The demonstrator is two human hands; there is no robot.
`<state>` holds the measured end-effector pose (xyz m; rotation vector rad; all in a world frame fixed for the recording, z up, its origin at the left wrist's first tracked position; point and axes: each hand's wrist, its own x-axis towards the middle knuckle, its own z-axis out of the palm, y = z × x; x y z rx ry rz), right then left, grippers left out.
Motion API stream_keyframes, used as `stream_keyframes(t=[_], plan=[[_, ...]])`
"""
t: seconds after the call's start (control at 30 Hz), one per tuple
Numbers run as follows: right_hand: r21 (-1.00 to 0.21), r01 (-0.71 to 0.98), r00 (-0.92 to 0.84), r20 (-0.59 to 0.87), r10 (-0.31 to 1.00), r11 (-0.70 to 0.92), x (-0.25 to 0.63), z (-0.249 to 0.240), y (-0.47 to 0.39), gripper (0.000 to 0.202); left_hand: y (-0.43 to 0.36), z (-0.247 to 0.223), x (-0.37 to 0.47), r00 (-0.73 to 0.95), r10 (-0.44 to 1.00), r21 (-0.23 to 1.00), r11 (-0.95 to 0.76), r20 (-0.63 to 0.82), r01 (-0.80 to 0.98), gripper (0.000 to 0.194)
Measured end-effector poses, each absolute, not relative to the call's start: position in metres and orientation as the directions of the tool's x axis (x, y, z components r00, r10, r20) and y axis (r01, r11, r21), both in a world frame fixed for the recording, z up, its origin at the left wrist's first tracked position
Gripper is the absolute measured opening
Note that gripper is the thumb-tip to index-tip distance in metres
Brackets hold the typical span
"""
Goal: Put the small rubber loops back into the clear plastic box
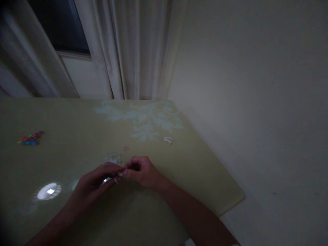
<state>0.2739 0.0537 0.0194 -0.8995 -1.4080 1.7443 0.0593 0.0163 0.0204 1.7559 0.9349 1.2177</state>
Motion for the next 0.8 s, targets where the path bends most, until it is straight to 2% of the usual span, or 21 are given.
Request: stream_keyframes(t=[0.2, 0.33, 0.47, 0.57, 0.67, 0.8], plan=[[-0.981, -0.086, -0.481, -0.113, 0.869, -0.175, 0.274, 0.020, 0.053, 0.042, 0.017, 0.022, 0.060, 0.285, 0.864, 0.874, -0.465, 0.414, 0.139, 0.029], [-0.987, -0.037, -0.512, -0.117, 0.851, -0.158, 0.273, 0.022, 0.052, 0.040, 0.016, 0.024, 0.058, 0.240, 0.862, 0.860, -0.488, 0.446, 0.152, 0.016], [-0.983, 0.182, -0.502, -0.066, 0.863, 0.031, 0.291, 0.037, 0.060, 0.026, 0.014, 0.027, 0.055, 0.153, 0.907, 0.880, -0.419, 0.393, 0.225, 0.015], [-0.911, 0.376, -0.617, -0.110, 0.779, 0.169, 0.310, 0.047, 0.068, 0.018, 0.012, 0.029, 0.056, 0.121, 0.924, 0.882, -0.382, 0.362, 0.277, 0.018], [-0.868, 0.436, -0.705, -0.168, 0.689, 0.236, 0.320, 0.049, 0.071, 0.017, 0.012, 0.030, 0.057, 0.099, 0.934, 0.885, -0.356, 0.342, 0.300, 0.012], [-0.793, 0.530, -0.704, -0.213, 0.678, 0.300, 0.316, 0.044, 0.069, 0.016, 0.013, 0.027, 0.057, 0.092, 0.953, 0.890, -0.301, 0.287, 0.341, 0.010]])
